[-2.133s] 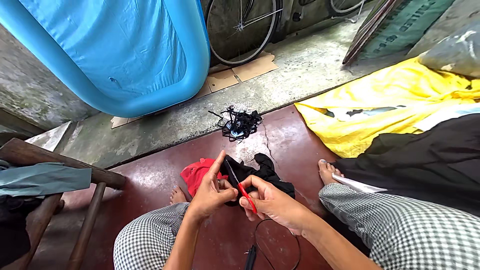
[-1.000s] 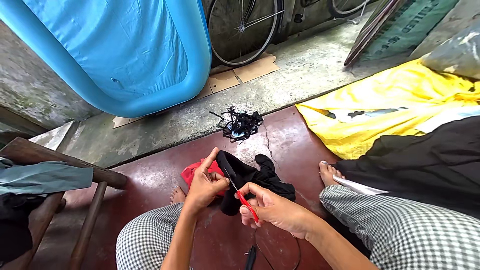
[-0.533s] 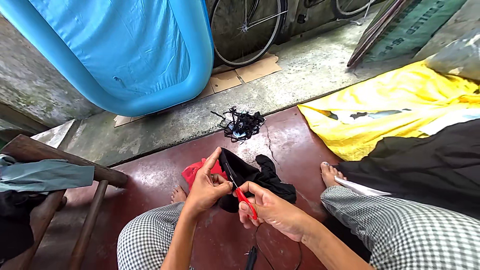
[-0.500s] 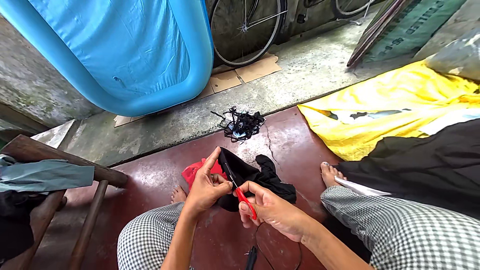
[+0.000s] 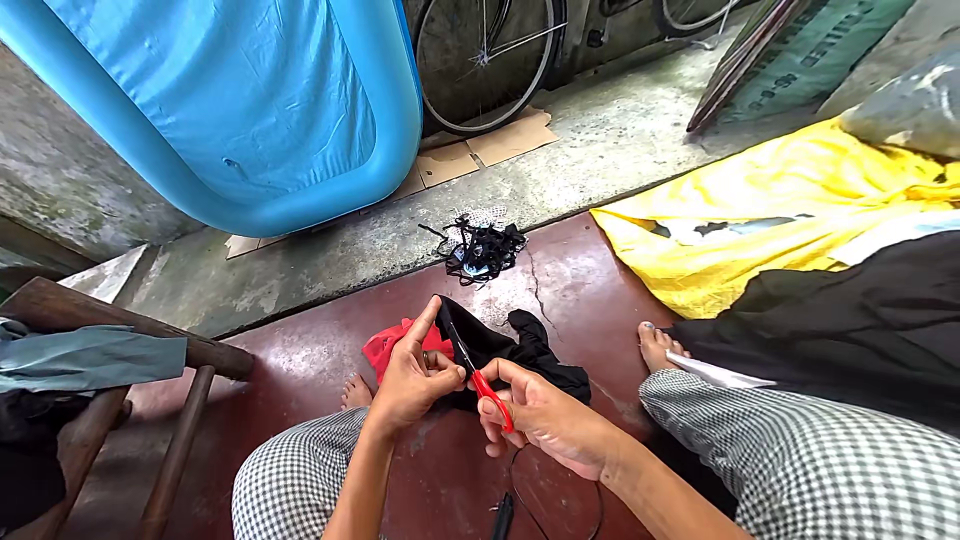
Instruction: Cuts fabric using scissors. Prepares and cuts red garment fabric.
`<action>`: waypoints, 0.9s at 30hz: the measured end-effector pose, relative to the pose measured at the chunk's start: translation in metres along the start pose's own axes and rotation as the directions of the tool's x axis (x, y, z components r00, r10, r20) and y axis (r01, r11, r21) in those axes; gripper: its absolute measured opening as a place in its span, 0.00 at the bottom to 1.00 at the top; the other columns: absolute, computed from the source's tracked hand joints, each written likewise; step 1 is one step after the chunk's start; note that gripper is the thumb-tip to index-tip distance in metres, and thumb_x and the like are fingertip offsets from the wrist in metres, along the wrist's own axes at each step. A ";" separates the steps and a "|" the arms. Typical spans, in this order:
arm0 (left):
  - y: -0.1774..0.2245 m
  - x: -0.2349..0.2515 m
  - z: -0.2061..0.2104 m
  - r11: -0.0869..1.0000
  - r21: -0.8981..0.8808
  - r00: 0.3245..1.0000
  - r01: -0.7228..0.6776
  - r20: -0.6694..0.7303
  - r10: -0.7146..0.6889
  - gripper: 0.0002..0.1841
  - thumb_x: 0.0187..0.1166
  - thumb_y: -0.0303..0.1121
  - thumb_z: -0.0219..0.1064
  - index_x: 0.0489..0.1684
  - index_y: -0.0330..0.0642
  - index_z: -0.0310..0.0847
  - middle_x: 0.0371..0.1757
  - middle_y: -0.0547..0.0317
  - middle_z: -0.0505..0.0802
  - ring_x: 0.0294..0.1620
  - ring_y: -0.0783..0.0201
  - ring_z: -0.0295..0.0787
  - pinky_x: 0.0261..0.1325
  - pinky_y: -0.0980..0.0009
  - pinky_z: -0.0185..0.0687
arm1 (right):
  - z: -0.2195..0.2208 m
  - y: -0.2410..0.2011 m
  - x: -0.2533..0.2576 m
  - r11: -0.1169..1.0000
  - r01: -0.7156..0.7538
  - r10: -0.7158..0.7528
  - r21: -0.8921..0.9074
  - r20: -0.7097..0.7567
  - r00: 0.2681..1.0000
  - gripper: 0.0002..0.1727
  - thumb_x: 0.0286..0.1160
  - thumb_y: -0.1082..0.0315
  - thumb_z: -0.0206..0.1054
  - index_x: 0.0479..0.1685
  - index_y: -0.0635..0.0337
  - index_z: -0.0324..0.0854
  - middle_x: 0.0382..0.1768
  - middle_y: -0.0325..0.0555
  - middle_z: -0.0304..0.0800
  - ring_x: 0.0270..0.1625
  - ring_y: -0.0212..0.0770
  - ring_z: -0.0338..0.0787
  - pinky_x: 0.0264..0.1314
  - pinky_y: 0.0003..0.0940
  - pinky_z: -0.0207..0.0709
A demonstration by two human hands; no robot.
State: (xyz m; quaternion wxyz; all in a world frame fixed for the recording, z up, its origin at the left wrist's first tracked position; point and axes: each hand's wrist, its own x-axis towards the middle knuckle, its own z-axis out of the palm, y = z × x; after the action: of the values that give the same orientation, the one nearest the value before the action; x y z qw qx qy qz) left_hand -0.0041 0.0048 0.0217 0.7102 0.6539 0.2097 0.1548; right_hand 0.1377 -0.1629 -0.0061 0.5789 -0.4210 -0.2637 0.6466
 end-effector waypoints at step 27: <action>-0.013 0.002 -0.003 1.000 -0.008 0.995 -0.012 0.095 0.013 0.60 0.60 0.15 0.78 0.96 0.67 0.47 0.44 0.45 0.93 0.27 0.59 0.90 0.38 0.65 0.91 | 0.003 0.008 0.010 0.999 0.014 -0.011 0.049 -0.053 0.999 0.22 0.78 0.59 0.72 0.67 0.52 0.72 0.39 0.48 0.90 0.36 0.42 0.92 0.41 0.40 0.88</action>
State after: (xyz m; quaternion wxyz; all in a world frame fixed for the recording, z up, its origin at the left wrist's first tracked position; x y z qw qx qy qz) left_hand -0.0050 0.0074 0.0086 0.7208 0.6592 0.1711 0.1287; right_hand 0.1314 -0.1543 -0.0136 0.6000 -0.4218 -0.2348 0.6379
